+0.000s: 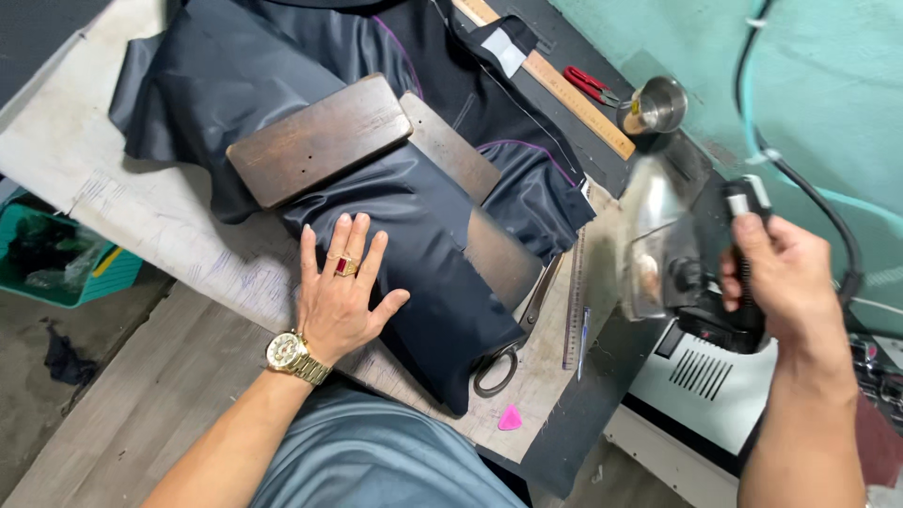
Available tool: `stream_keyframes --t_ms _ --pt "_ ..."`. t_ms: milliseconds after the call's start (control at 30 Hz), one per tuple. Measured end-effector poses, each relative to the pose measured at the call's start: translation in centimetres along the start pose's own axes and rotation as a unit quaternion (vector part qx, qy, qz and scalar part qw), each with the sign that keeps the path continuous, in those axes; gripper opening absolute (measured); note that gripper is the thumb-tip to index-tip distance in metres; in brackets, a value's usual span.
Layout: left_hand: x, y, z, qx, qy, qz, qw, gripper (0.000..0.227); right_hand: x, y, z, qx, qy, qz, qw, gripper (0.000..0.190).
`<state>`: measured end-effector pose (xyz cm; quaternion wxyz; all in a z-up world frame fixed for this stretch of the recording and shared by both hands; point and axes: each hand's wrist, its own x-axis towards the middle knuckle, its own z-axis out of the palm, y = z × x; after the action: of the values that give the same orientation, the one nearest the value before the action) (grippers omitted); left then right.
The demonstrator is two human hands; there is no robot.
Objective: The person uses an iron and wooden blocks to press seams on a suit jacket, then trims the lining with large shears and continues pressing the fabric.
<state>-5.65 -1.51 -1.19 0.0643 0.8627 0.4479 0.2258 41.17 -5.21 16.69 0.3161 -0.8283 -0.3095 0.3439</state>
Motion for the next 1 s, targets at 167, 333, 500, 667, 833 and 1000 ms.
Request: stream_keyframes --t_ms 167,333,500,667,833,1000 --pt "-0.1 0.0 0.0 0.001 -0.001 -0.003 1.000 0.080 -4.8 -8.9 7.9 -0.285 -0.090 -0.106 0.949 0.022" --pt "0.1 -0.3 0.7 -0.053 0.084 0.021 0.995 0.081 -5.3 -13.2 15.4 -0.372 -0.234 -0.242 0.865 0.045" --pt "0.2 -0.3 0.4 -0.066 0.082 0.011 0.994 0.085 -4.6 -14.5 19.2 -0.456 -0.344 -0.287 0.769 0.051" --pt "-0.1 -0.3 0.8 -0.081 0.086 0.003 0.993 0.085 -3.9 -12.5 19.1 -0.508 -0.372 -0.317 0.709 0.054" --pt "0.2 -0.3 0.5 -0.070 0.085 0.013 0.994 0.086 -4.3 -11.2 17.3 -0.522 -0.389 -0.333 0.682 0.055" --pt "0.2 -0.3 0.5 -0.066 0.088 0.024 0.994 0.087 -4.4 -9.3 15.5 -0.533 -0.387 -0.349 0.666 0.058"
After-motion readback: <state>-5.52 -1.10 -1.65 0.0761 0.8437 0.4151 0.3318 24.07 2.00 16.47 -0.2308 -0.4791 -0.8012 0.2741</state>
